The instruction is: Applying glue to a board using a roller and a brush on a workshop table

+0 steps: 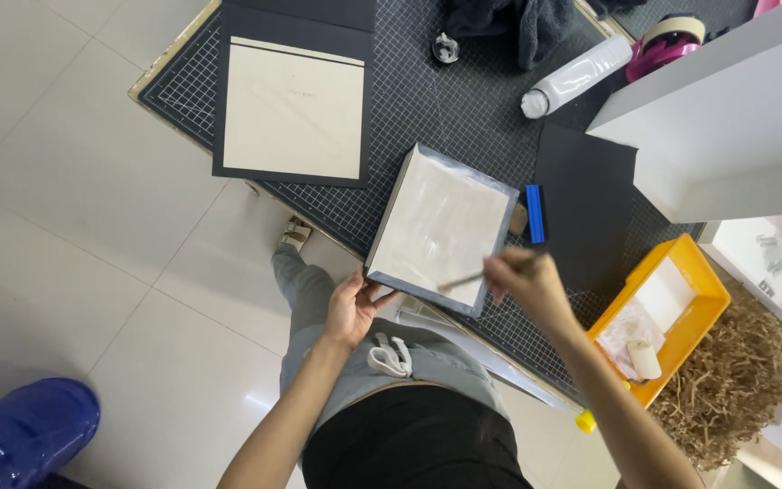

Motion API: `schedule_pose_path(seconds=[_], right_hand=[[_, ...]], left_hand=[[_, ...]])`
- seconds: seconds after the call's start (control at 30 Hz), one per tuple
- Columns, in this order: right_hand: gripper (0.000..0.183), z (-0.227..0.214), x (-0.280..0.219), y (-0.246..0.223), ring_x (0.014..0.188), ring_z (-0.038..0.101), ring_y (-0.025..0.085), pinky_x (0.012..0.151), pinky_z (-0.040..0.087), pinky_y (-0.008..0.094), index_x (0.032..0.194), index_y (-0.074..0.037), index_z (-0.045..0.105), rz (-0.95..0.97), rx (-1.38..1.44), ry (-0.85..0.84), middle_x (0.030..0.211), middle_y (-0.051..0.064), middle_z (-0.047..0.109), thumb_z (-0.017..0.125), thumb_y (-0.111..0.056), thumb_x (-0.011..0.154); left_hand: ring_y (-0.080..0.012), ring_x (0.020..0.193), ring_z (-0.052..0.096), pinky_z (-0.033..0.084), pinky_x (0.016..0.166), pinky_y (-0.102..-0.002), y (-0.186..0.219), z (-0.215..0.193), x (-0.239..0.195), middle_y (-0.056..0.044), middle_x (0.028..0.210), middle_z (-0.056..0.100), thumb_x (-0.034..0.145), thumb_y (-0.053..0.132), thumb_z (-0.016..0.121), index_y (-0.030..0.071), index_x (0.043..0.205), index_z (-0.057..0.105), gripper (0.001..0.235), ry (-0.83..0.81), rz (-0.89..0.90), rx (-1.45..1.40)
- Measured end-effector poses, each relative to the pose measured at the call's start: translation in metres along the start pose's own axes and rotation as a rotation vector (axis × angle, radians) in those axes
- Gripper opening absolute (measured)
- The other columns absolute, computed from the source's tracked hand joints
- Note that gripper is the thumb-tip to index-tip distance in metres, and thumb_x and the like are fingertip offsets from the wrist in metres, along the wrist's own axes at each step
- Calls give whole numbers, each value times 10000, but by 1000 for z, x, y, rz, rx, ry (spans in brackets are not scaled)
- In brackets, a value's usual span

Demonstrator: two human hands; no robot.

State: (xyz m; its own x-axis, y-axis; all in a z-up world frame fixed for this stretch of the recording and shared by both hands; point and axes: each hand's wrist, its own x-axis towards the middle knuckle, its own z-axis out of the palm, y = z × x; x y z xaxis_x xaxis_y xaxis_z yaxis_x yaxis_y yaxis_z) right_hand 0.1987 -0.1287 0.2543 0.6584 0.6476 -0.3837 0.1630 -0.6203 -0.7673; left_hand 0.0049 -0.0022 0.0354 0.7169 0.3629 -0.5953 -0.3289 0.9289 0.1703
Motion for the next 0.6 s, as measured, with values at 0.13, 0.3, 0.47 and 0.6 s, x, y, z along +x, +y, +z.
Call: schedule_pose_path(seconds=[0.13, 0.3, 0.47, 0.6], right_hand=[[163, -21, 61, -12, 496, 622, 202, 536, 500, 325, 895, 35, 719, -184, 5, 116, 597, 132, 647, 652, -90, 975], [66, -16, 96, 3, 560, 640, 154, 535, 459, 237, 934, 42, 720, -482, -27, 400, 673, 124, 661, 713, 2, 986], [132, 36, 32, 21, 563, 634, 299, 548, 478, 332, 785, -88, 695, -656, -391, 263, 619, 100, 662, 740, -24, 890], [112, 37, -11, -17, 477, 637, 169, 517, 504, 283, 824, -89, 768, -336, -195, 40, 564, 83, 703, 715, -136, 912]], left_hand=[[-252, 941, 722, 566, 920, -655, 0, 2, 0, -59, 934, 754, 1016, 203, 543, 89, 1022, 707, 199, 14, 0, -13], [-251, 944, 724, 567, 914, -657, -2, 2, -1, -59, 921, 754, 1001, 219, 581, 91, 1015, 715, 185, 26, 5, -28], [-303, 1002, 703, 558, 911, -681, 2, 16, -8, -102, 954, 728, 995, 207, 602, 52, 1019, 689, 180, 26, 17, -38], [-301, 1013, 698, 559, 911, -683, 5, 17, -9, -97, 964, 722, 999, 227, 603, 48, 1012, 681, 196, 31, 13, -39]])
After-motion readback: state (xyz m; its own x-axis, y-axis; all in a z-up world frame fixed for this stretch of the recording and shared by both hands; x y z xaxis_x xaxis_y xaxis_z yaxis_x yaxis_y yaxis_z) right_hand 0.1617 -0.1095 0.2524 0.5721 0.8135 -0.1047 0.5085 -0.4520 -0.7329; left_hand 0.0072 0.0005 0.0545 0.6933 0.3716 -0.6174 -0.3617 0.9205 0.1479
